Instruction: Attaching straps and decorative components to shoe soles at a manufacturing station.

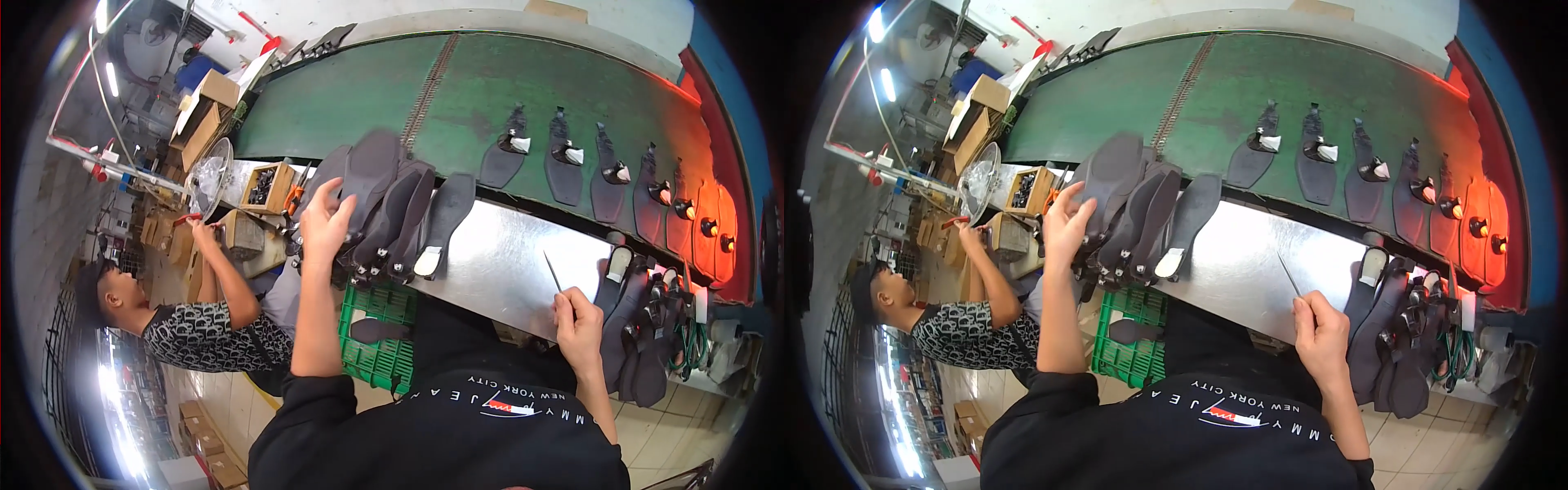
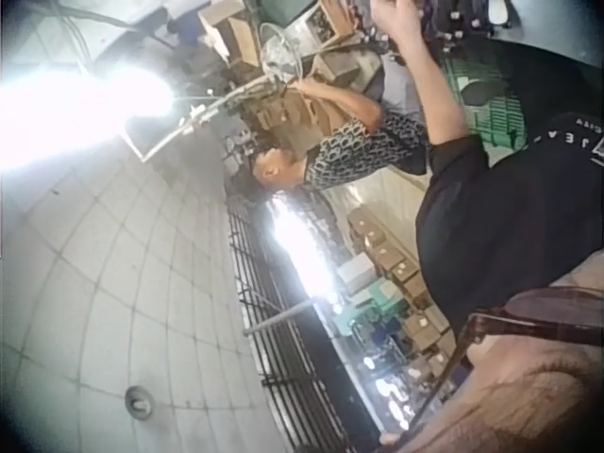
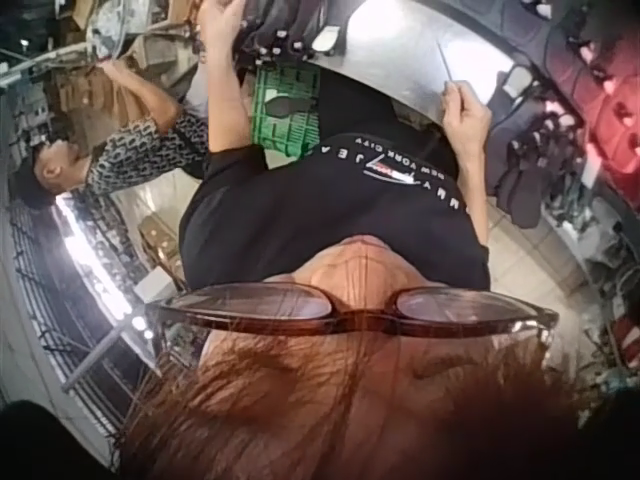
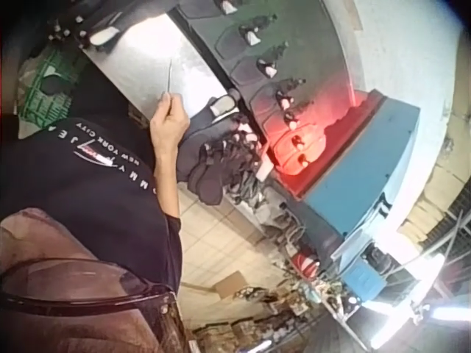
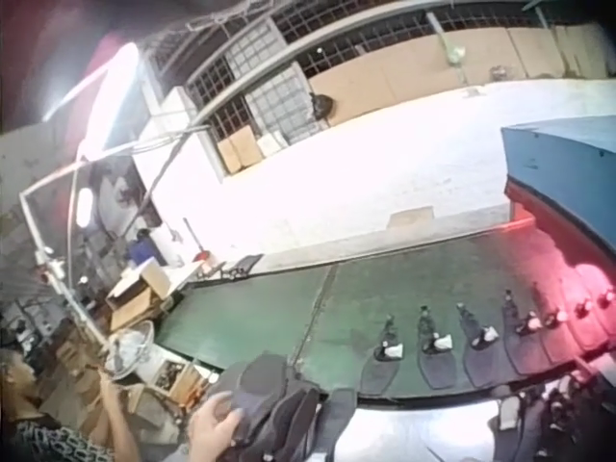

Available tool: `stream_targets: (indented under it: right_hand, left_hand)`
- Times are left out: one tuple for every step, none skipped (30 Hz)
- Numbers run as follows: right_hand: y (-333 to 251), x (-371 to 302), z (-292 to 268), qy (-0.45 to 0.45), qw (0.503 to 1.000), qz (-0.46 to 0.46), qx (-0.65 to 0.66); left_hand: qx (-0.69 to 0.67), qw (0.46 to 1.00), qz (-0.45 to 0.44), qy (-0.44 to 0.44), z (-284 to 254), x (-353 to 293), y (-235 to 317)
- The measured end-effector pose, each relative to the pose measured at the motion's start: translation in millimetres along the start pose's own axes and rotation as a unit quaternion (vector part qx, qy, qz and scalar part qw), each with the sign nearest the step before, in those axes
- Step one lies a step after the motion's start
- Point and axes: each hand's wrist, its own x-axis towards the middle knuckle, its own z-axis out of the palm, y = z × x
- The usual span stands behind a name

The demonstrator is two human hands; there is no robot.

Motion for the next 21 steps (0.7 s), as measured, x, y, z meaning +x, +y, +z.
stream_targets:
  right_hand:
    - [-0.4, 3.5, -2.5, 0.003, 1.000, 0.008, -0.022]
    - [-0.7, 7.4, -2.9, 0.013, 1.000, 0.012, -0.022]
    - [1.7, 13.6, 0.1, 0.037, 0.998, -0.033, -0.048]
    - [4.0, 15.4, -2.2, 0.068, 0.992, -0.074, -0.079]
    - [7.3, 15.3, -5.6, 0.076, 0.991, -0.072, -0.080]
    - [10.0, 15.1, -10.3, 0.076, 0.989, -0.058, -0.110]
    - [13.3, 16.0, -15.0, 0.079, 0.986, -0.041, -0.141]
    - [25.0, 14.4, -19.8, 0.074, 0.984, -0.034, -0.161]
    - [24.7, 12.1, -22.7, 0.084, 0.983, -0.033, -0.161]
    - [23.2, 11.0, -24.2, 0.076, 0.982, -0.010, -0.173]
    - [22.7, 10.8, -26.5, 0.067, 0.981, 0.013, -0.184]
    - [25.7, 11.7, -27.2, 0.053, 0.979, 0.019, -0.195]
    - [30.2, 11.7, -26.9, 0.062, 0.978, 0.024, -0.198]
    - [34.9, 12.6, -26.0, 0.064, 0.974, 0.014, -0.218]
    - [41.3, 11.3, -26.8, 0.071, 0.969, 0.011, -0.238]
    - [40.6, 10.4, -28.7, 0.071, 0.970, 0.033, -0.230]
    - [46.8, 11.3, -26.8, 0.096, 0.967, 0.020, -0.237]
    - [55.6, 10.2, -24.3, 0.131, 0.959, 0.019, -0.250]
    - [66.2, 11.5, -20.0, 0.152, 0.956, 0.003, -0.249]
    - [67.2, 18.0, -14.5, 0.127, 0.958, 0.008, -0.257]
    - [62.6, 21.3, -8.6, 0.100, 0.959, 0.016, -0.266]
  left_hand:
    - [0.250, 0.966, 0.051, 0.030, -9.8, -0.2, -3.6]
    - [0.291, 0.952, 0.095, 0.021, -12.5, 2.6, -17.2]
    - [0.309, 0.947, 0.085, 0.023, -16.0, 1.2, -10.5]
    - [0.334, 0.939, 0.076, 0.001, -17.1, 4.4, 1.2]
    - [0.365, 0.929, 0.064, -0.016, -22.5, 6.4, 8.5]
    - [0.386, 0.921, 0.044, -0.029, -28.3, 10.4, 8.2]
    - [0.405, 0.913, 0.028, -0.044, -31.5, 19.2, 8.7]
    - [0.367, 0.926, -0.030, -0.088, -35.2, 26.7, 12.8]
    - [0.354, 0.926, -0.064, -0.116, -39.6, 31.6, 14.5]
    - [0.340, 0.932, -0.043, -0.119, -43.3, 34.8, 11.8]
    - [0.326, 0.937, -0.023, -0.122, -44.0, 38.7, 7.3]
    - [0.311, 0.946, 0.004, -0.094, -38.3, 47.5, -1.2]
    - [0.307, 0.947, 0.012, -0.099, -24.3, 50.3, 23.6]
    - [0.275, 0.952, 0.079, -0.105, -1.6, 54.1, 53.2]
    - [0.241, 0.952, 0.152, -0.116, 29.4, 57.3, 82.2]
    - [0.209, 0.951, 0.192, -0.124, 63.7, 60.0, 100.6]
    - [0.172, 0.946, 0.238, -0.138, 99.7, 64.5, 114.0]
    - [0.122, 0.951, 0.216, -0.184, 136.3, 69.9, 122.8]
    - [0.106, 0.954, 0.203, -0.196, 170.6, 74.8, 121.8]
    - [0.092, 0.955, 0.192, -0.209, 198.2, 86.7, 106.2]
    - [0.087, 0.954, 0.183, -0.220, 222.6, 107.0, 71.9]
